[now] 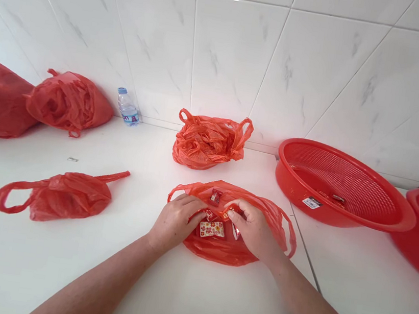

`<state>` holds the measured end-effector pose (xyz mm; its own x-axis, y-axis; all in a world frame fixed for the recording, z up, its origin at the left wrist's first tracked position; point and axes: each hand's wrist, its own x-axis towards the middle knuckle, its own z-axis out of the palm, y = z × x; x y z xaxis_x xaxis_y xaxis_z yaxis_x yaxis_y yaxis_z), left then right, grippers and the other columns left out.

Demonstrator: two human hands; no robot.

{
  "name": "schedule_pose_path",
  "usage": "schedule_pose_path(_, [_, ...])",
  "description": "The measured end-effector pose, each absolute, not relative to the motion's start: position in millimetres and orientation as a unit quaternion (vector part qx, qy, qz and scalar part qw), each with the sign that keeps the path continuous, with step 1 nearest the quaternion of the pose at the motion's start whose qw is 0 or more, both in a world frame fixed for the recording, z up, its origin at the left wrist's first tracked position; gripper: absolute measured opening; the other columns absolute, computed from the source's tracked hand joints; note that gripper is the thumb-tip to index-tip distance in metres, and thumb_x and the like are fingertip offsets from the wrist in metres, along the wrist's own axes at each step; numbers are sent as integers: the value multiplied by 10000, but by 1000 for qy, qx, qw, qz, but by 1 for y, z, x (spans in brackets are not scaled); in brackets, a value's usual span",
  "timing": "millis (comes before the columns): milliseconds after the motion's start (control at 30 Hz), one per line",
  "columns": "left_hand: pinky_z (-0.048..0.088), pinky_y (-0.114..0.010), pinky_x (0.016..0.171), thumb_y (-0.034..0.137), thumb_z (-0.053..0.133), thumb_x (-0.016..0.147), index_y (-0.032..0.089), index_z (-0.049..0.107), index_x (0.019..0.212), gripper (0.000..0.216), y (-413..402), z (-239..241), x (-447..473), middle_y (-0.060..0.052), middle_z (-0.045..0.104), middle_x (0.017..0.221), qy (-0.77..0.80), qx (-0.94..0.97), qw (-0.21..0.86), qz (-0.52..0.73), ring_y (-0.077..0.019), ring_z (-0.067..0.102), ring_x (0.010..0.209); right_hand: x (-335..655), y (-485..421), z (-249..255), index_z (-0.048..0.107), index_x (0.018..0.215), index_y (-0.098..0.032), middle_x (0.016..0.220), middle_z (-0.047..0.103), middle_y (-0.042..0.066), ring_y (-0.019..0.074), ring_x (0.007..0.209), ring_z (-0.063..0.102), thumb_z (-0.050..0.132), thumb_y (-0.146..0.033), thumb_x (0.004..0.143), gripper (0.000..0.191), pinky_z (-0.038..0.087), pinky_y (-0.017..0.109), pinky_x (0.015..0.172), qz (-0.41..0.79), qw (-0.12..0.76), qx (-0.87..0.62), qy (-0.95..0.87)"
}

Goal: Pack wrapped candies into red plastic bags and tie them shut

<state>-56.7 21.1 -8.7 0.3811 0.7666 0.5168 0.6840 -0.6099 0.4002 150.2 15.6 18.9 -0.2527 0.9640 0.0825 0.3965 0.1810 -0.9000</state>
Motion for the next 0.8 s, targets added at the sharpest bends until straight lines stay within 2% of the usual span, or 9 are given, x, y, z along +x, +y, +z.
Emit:
schedule_pose_path(200, [466, -312, 772, 247, 480, 894, 230, 623, 955, 157, 21, -11, -56, -12, 686, 914, 438, 831, 65, 338, -174, 601, 842, 153, 16, 22, 578, 910, -244, 892, 645, -21, 146, 813, 594, 428, -273, 880, 157, 472, 282, 731, 343, 351, -522, -698])
schedule_pose_path(367, [472, -318, 772, 230, 487, 886, 225, 619, 961, 151, 23, -13, -58, -23, 680, 914, 429, 837, 48, 336, -180, 597, 846, 159, 22, 16, 542, 1139, -266, 1024, 643, 12, 183, 940, 594, 462, -287, 875, 277, 474, 330, 808, 222, 338, -561, -722])
schedule_pose_path(467, [461, -348, 849, 201, 497, 875, 231, 610, 1020, 186, 23, -11, -60, -48, 645, 1037, 423, 832, 2, 359, -194, 577, 942, 164, 27, 12, 592, 1052, -239, 975, 643, 31, 192, 920, 589, 451, -252, 882, 221, 464, 341, 820, 87, 347, -555, -751])
schedule_pose_path(633, [377, -457, 990, 214, 557, 827, 236, 542, 1175, 349, 23, -8, -64, -113, 452, 1305, 499, 770, -82, 388, -274, 428, 1186, 175, 32, 12, 629, 936, -202, 885, 609, 51, 186, 838, 578, 446, -222, 883, 191, 472, 313, 759, -75, 363, -552, -747])
schedule_pose_path(800, [359, -472, 1015, 259, 594, 786, 229, 410, 1295, 543, 29, -10, -73, -126, 392, 1350, 560, 728, -1, 396, -286, 372, 1250, 199, 24, 17, 613, 1016, -202, 982, 579, 69, 205, 919, 567, 490, -271, 862, 209, 465, 327, 805, -148, 350, -578, -722])
